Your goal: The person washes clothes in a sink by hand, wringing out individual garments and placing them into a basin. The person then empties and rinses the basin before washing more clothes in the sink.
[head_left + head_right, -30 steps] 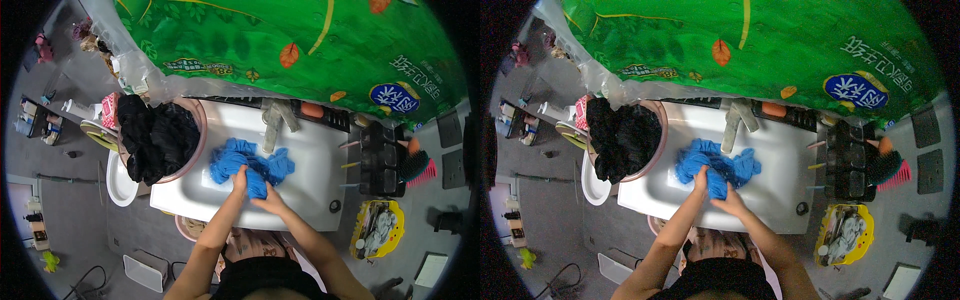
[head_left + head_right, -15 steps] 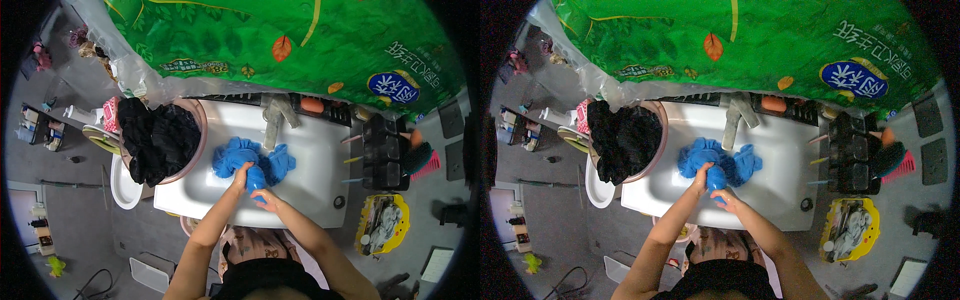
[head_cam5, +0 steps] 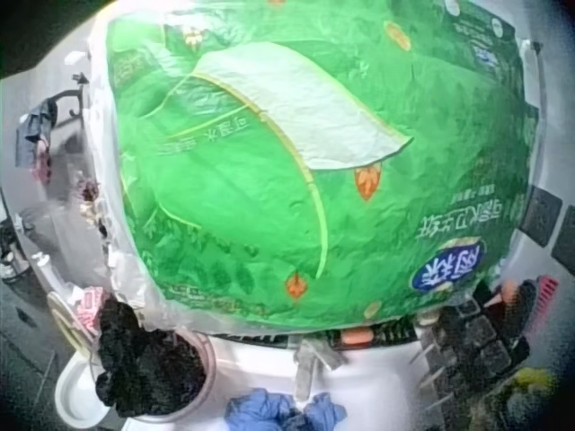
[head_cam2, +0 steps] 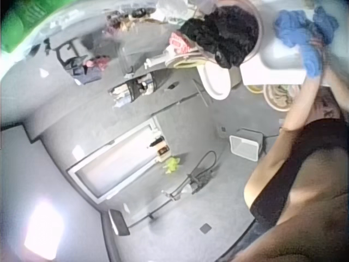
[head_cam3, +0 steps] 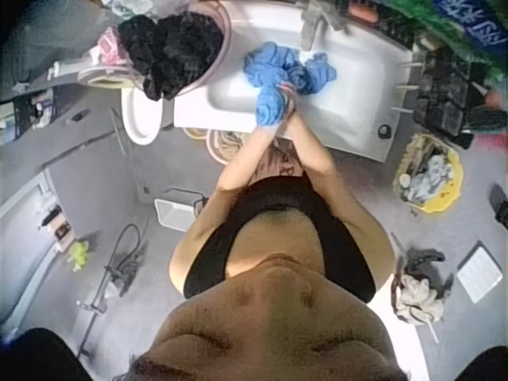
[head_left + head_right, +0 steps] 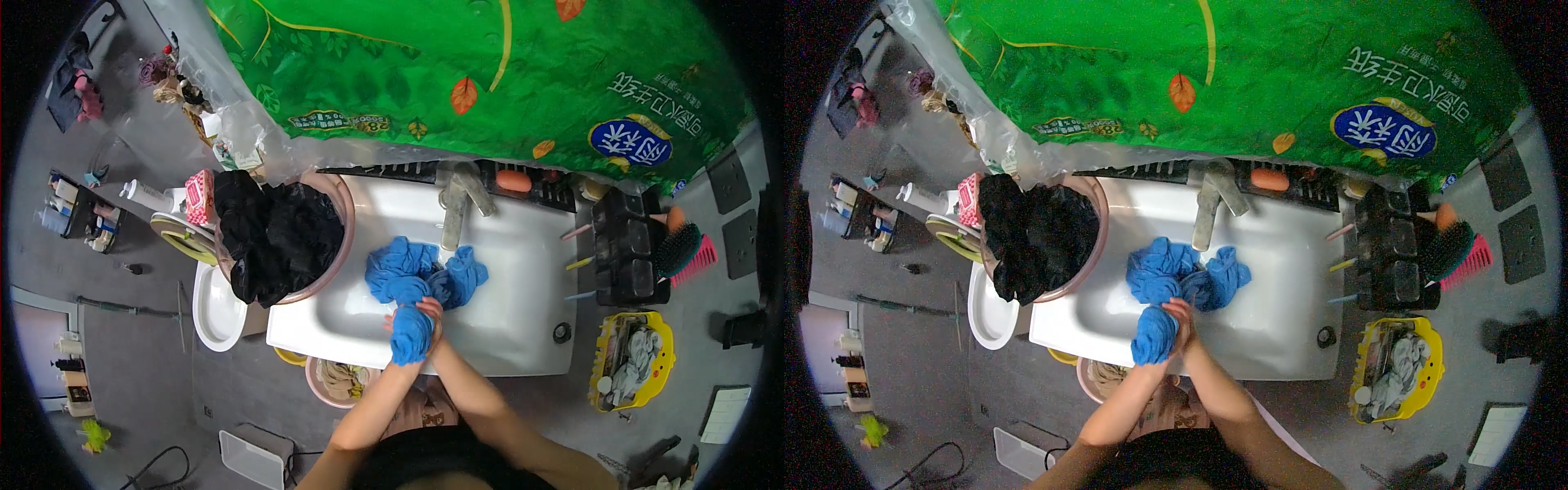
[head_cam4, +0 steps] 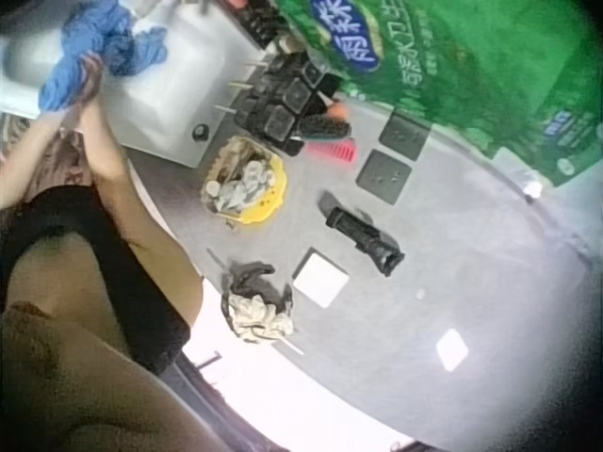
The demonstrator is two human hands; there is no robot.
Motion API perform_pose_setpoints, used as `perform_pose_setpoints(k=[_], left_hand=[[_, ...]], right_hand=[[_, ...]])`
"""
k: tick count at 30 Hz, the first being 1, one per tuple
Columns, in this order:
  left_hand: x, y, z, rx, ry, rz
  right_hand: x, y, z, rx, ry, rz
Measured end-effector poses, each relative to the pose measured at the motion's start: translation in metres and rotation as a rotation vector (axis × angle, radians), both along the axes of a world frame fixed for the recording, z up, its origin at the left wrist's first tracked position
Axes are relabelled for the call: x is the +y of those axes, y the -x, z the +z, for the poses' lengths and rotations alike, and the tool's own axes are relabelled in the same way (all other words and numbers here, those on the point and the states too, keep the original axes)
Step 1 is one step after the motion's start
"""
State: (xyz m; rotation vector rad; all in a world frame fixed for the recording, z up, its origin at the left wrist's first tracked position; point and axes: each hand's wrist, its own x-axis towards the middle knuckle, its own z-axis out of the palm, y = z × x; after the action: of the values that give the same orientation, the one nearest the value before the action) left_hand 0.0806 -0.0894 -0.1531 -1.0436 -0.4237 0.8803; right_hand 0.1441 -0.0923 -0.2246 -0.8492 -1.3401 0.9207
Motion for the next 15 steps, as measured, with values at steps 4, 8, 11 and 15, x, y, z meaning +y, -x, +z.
perform_pose_setpoints(k=[4, 8, 11, 15], left_hand=[[-0.036, 0.031, 0.026, -0.083, -0.042, -0.185], [-0.036, 0.069, 0.001, 0.091, -0.010, -0.493], [-0.019, 0.083, -0.042, 0.755, -0.878, -0.576], [-0.020, 0.059, -0.053, 1.136, -0.698, -0.828]], right_hand=[[0.016, 0.000, 0.017, 1.142, 0.845, 0.229], [0.035, -0.016, 0.037, 0.814, 1.064, 0.123], [0.039, -0.022, 0.050, 0.375, 1.163, 0.082], [0.048, -0.033, 0.039, -0.370, 0.795, 0.043]])
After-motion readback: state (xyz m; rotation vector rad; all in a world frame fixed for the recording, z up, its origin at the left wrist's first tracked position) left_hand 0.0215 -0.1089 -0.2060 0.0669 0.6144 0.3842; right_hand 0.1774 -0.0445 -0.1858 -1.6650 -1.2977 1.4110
